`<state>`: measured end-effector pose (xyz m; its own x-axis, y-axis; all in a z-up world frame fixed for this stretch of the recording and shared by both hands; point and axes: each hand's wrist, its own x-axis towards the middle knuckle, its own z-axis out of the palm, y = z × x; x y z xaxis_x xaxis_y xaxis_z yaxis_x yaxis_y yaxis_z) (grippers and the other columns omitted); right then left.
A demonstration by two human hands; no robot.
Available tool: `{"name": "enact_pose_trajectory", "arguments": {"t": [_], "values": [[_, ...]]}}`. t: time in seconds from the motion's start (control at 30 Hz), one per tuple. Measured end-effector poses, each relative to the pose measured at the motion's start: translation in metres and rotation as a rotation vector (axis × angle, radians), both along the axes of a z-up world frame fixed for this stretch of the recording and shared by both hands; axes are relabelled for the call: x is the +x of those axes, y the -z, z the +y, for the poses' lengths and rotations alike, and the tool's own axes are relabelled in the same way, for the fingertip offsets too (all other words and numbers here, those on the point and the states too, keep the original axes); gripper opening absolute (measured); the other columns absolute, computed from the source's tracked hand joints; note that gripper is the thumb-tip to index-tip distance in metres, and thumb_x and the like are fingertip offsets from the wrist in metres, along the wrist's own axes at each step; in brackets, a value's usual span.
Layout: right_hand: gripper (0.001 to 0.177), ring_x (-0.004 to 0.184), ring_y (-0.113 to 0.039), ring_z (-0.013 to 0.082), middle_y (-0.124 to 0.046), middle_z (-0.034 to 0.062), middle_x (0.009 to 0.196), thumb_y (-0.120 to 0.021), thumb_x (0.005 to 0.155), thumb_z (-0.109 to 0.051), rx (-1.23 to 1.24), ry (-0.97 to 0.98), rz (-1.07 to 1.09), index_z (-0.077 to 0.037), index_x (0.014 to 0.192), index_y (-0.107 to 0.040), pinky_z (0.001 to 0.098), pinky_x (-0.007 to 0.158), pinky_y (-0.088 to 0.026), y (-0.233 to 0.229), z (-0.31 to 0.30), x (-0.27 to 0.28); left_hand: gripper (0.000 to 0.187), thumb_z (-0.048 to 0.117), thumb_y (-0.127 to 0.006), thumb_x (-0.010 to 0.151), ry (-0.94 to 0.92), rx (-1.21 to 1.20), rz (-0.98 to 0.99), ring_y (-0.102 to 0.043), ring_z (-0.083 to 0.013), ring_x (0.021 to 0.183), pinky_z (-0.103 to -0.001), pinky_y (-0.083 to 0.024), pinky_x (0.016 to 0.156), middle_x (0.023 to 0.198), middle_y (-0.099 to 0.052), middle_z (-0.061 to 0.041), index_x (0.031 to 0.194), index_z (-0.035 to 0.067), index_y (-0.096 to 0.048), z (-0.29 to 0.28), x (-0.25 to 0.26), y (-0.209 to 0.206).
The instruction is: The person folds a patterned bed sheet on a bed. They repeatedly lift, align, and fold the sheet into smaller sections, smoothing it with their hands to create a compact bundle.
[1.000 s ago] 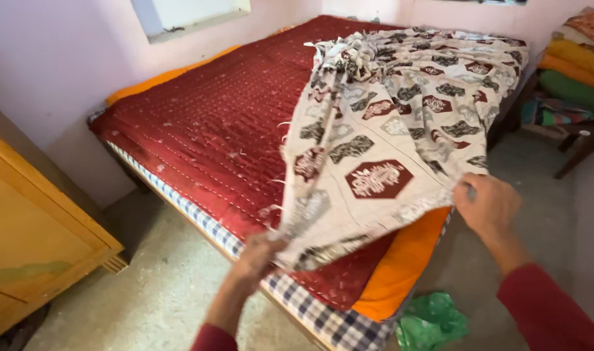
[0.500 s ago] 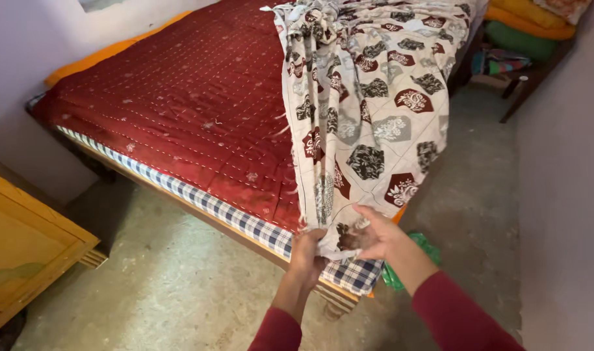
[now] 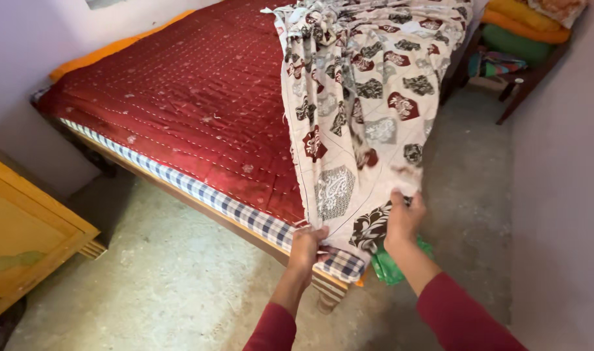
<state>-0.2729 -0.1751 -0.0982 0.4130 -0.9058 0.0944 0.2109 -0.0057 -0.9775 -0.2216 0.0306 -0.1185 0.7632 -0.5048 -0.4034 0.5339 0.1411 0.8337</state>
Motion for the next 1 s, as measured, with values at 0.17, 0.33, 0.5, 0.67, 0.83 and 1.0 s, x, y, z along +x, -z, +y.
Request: {"name": "enact_pose_trajectory", "arguments": {"t": [0.17,0.33,0.5,0.67,0.83,1.0], "values": [[0.027,0.094,-0.067,0.0253,-0.073,0.0127,0.105,-0.063,0.099,-0.018,-0.489,0.003,0.16,0.001,0.118,-0.064,0.0381,0.089,-0.051,0.008,0.007,-0.044,0.024,0.024,-0.062,0.093,0.008,0.143,-0.069,-0.069,-0.0163,0.056,-0.028,-0.05,0.048,0.074,-0.076,-0.009,0.093,0.002,-0.073,-0.01,-0.029,0.026],[0.021,0.089,-0.064,0.0223,-0.068,0.0058,0.101,-0.067,0.094,-0.022,0.404,-0.229,0.659,-0.011,0.111,-0.065,0.0485,0.079,-0.049,0.088,-0.007,-0.081,0.03,0.025,-0.065,0.093,-0.101,0.344,-0.108,-0.063,-0.0197,0.048,-0.033,-0.046,0.042,0.064,-0.07,-0.012,0.081,-0.002,-0.071,0.014,-0.041,0.088],[0.023,0.074,-0.053,0.027,-0.061,0.0126,0.09,-0.067,0.097,-0.023,0.275,-0.343,0.797,-0.003,0.107,-0.068,0.045,0.061,-0.039,0.188,-0.031,-0.11,0.029,0.028,-0.061,0.093,-0.099,0.506,-0.286,-0.068,-0.0269,0.053,-0.04,-0.051,0.05,0.064,-0.07,-0.015,0.086,0.001,-0.07,0.018,-0.052,0.131],[0.029,0.075,-0.059,0.028,-0.063,0.0128,0.088,-0.074,0.086,-0.017,0.258,-0.402,0.905,-0.003,0.109,-0.063,0.0433,0.058,-0.042,0.24,-0.048,-0.116,0.028,0.027,-0.059,0.089,0.074,0.8,-0.471,-0.073,-0.0361,0.083,-0.049,-0.056,0.078,0.087,-0.073,-0.021,0.098,0.007,-0.077,0.017,-0.055,0.154],[0.046,0.1,-0.065,0.0425,-0.068,0.0251,0.106,-0.085,0.079,-0.029,-0.499,-0.135,1.07,0.001,0.109,-0.067,0.0506,0.084,-0.054,0.184,-0.023,-0.076,0.033,0.031,-0.058,0.094,0.478,1.007,-0.754,-0.066,-0.0413,0.114,-0.052,-0.052,0.097,0.119,-0.072,-0.023,0.112,0.008,-0.076,0.015,-0.03,0.17],[0.052,0.106,-0.062,0.0462,-0.069,0.0236,0.111,-0.081,0.067,-0.018,-0.871,-0.133,0.765,-0.003,0.115,-0.066,0.0518,0.092,-0.047,0.133,-0.005,0.014,0.046,0.035,-0.066,0.089,0.892,1.031,-0.661,-0.064,-0.036,0.121,-0.048,-0.052,0.097,0.129,-0.067,-0.017,0.128,0.011,-0.065,0.03,0.015,0.153]]}}
